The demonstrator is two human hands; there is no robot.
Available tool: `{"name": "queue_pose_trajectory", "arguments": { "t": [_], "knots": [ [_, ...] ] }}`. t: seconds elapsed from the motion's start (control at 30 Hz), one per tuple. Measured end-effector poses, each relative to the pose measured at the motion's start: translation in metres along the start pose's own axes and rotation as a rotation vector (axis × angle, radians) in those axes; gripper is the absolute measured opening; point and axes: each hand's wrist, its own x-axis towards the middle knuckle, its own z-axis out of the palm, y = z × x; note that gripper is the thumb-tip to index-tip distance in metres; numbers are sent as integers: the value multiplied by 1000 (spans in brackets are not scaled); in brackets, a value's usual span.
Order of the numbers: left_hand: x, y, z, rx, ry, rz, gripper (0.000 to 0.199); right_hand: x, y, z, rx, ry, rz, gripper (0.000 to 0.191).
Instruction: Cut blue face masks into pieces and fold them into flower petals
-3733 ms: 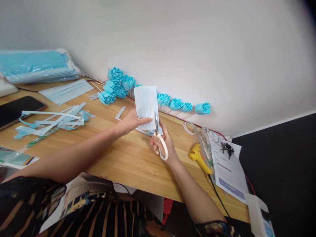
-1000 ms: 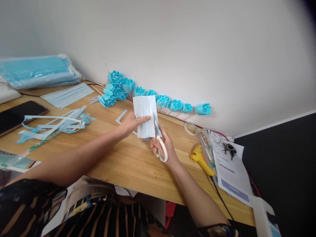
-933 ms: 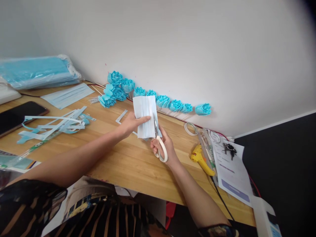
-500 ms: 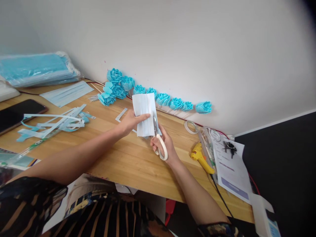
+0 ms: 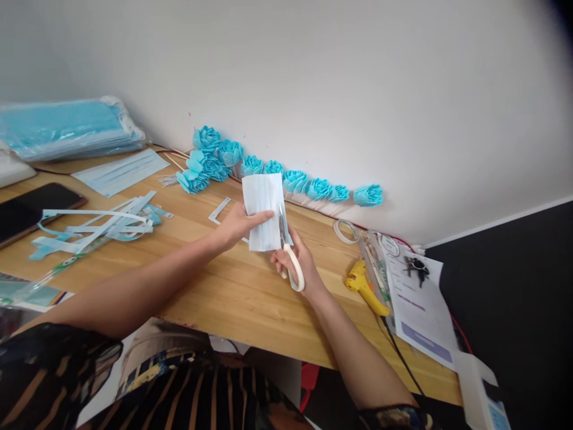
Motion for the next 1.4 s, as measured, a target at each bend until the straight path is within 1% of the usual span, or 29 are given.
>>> {"name": "queue_pose_trajectory", "arguments": {
  "t": [0.17, 0.37, 0.43, 0.5, 0.63, 0.8, 0.87, 1.07, 1.23, 1.4],
  "knots": [
    [3, 3, -2, -49, 83, 38, 56, -1, -1, 2, -15, -7, 20, 100],
    [6, 6, -2, -88, 248, 32, 59, -1, -1, 1, -40, -36, 56, 100],
    [7, 7, -2, -105, 271, 43, 59, -1, -3, 0, -58, -39, 64, 100],
    [7, 7, -3, -101, 260, 50, 59, -2, -7, -1, -78, -44, 65, 99],
    [7, 4, -3, -43, 199, 53, 55, -3, -12, -4, -102, -50, 61, 99],
    [2, -1, 1, 2, 39, 52, 51, -2, -12, -8, -80, -55, 41, 101],
    [0, -1, 3, 4, 6, 70, 52, -2, -11, -9, -69, -63, 18, 101],
    [-2, 0, 6, -18, 0, 65, 51, -1, -9, -11, -85, -81, 10, 98],
    [-3, 1, 5, -9, -2, 23, 53, -2, -9, -11, -19, -69, 11, 94],
    [-4, 0, 5, -11, -11, 18, 55, -3, -10, -8, -24, -98, 24, 98]
  ]
}}
